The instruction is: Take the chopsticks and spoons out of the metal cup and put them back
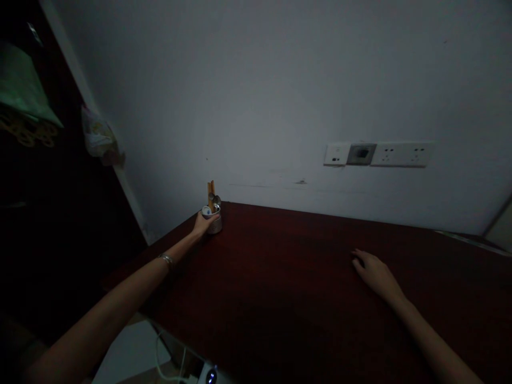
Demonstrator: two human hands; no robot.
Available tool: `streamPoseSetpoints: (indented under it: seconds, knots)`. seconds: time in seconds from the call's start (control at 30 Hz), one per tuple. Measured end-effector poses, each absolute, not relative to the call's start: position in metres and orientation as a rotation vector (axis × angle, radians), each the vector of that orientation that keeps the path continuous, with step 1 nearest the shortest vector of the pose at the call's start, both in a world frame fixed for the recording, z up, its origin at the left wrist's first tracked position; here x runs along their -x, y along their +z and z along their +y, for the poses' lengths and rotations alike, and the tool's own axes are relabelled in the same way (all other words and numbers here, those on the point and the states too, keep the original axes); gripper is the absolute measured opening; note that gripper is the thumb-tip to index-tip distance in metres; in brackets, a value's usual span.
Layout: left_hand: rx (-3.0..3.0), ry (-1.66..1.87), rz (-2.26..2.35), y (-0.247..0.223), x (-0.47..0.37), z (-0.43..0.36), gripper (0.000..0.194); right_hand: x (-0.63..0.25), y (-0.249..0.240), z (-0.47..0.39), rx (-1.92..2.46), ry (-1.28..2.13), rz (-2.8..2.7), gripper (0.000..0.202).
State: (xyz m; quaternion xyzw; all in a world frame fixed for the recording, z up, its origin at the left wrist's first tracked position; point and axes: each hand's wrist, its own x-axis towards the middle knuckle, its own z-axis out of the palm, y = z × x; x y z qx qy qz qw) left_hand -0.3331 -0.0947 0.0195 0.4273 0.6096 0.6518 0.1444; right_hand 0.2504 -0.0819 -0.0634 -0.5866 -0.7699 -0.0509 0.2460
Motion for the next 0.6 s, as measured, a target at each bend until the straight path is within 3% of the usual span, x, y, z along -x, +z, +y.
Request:
streamPoseSetpoints:
  seconds: [0.3,0.6]
  knots:
    - [-1.254,1.905,1.732,0.008,0.338,-0.098,0.073,-0.252,-0.059,-0.072,1.637,-0.036,-2.123,0.048]
    - [-1.281,1.933,1.775,0.002,0.327,-0.104,0.071,-0.082,0.044,-0.059,1.239,0.214,-2.152,0.039]
